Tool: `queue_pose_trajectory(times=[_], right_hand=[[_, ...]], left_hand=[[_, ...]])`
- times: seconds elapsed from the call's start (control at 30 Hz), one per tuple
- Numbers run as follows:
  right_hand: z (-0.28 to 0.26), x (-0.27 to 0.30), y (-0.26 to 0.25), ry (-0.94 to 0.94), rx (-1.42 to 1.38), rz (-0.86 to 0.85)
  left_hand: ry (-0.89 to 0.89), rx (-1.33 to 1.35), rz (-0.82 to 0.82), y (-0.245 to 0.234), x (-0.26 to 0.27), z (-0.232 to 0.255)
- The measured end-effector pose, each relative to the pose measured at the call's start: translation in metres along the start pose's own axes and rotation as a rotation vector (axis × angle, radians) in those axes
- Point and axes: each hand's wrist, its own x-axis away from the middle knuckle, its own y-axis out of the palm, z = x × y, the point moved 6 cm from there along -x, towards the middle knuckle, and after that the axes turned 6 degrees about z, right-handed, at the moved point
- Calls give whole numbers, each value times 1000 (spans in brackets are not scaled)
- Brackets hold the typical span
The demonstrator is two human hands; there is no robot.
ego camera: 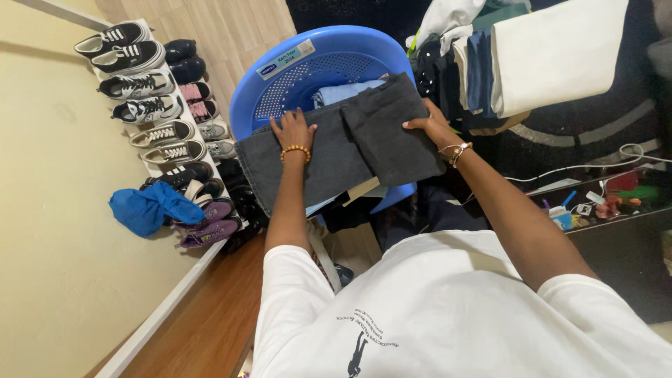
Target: The person folds pairs of jeans by hand and places them onto a wooden shelf.
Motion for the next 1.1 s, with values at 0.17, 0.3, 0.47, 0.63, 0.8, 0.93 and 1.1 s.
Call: queue_pose_trajectory(times=[0.17,0.3,0.47,0.63,0.8,0.93,1.1], right_hand=[[1,-3,-3,-16,86,-14],[-3,-3,-5,-2,20,-28],[-14,-19,-5,-50,-127,-77],[-18,-45,11,-23,-144,-114],[18,-78,12,28,-76,56],[65,-116,-8,-1,-35,122],[88,-124,-10,-201,164,150]], left_hand=[[139,-44,231,-13,-5,-1],[177,-13,265,-25,5,0],[134,-54,460,-62,16,-7],[21,-92,441,-48,7,-19],[71,-107,363,-17,19,-2],[23,-56,85,16,46,11],[19,-22,77,38,67,32]])
